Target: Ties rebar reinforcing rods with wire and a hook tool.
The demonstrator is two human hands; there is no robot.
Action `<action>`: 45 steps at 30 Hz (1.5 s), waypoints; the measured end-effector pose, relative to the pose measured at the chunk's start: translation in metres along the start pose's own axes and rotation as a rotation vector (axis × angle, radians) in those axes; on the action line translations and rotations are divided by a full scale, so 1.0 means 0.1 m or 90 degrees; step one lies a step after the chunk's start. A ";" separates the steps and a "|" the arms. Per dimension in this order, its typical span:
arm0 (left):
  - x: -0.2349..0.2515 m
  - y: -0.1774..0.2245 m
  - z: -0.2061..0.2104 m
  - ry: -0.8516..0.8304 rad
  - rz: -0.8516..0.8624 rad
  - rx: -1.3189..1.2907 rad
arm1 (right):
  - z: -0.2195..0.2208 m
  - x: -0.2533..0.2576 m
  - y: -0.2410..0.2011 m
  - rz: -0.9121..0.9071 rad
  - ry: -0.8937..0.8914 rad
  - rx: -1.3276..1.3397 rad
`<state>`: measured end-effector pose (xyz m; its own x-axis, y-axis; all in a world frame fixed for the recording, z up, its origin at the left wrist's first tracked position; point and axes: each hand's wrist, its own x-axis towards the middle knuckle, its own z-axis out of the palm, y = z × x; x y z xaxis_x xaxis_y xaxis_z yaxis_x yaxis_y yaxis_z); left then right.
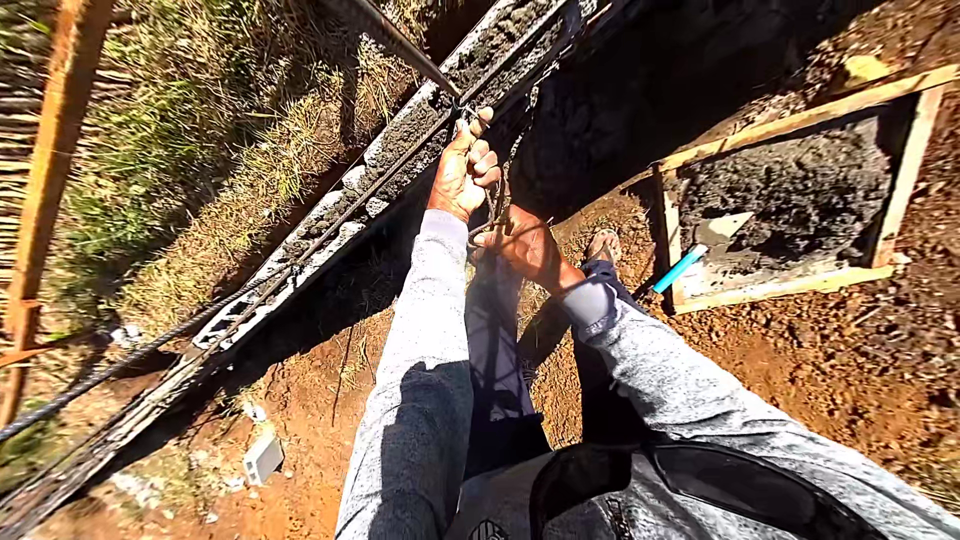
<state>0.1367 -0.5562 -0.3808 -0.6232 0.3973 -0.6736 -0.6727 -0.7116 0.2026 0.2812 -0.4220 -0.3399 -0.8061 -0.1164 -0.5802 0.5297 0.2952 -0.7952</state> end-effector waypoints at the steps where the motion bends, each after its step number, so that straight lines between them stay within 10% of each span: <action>1: 0.01 0.00 0.00 -0.013 -0.006 -0.032 | -0.03 -0.03 -0.05 -0.014 0.012 -0.053; 9: 0.00 0.03 0.04 -0.056 -0.033 -0.118 | -0.08 -0.01 -0.62 0.094 -0.001 -0.320; 19: 0.02 0.00 -0.04 -0.064 -0.004 -0.118 | 0.17 0.00 -0.01 0.082 -0.171 0.566; 45: 0.12 0.21 -0.18 -0.175 -0.166 -0.118 | 0.15 -0.09 -0.74 0.055 -0.071 -0.096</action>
<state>0.1223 -0.5770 -0.3978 -0.5412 0.7002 -0.4656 -0.7551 -0.6484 -0.0974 0.2534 -0.4573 -0.2779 -0.7212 -0.1864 -0.6672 0.5429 0.4460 -0.7116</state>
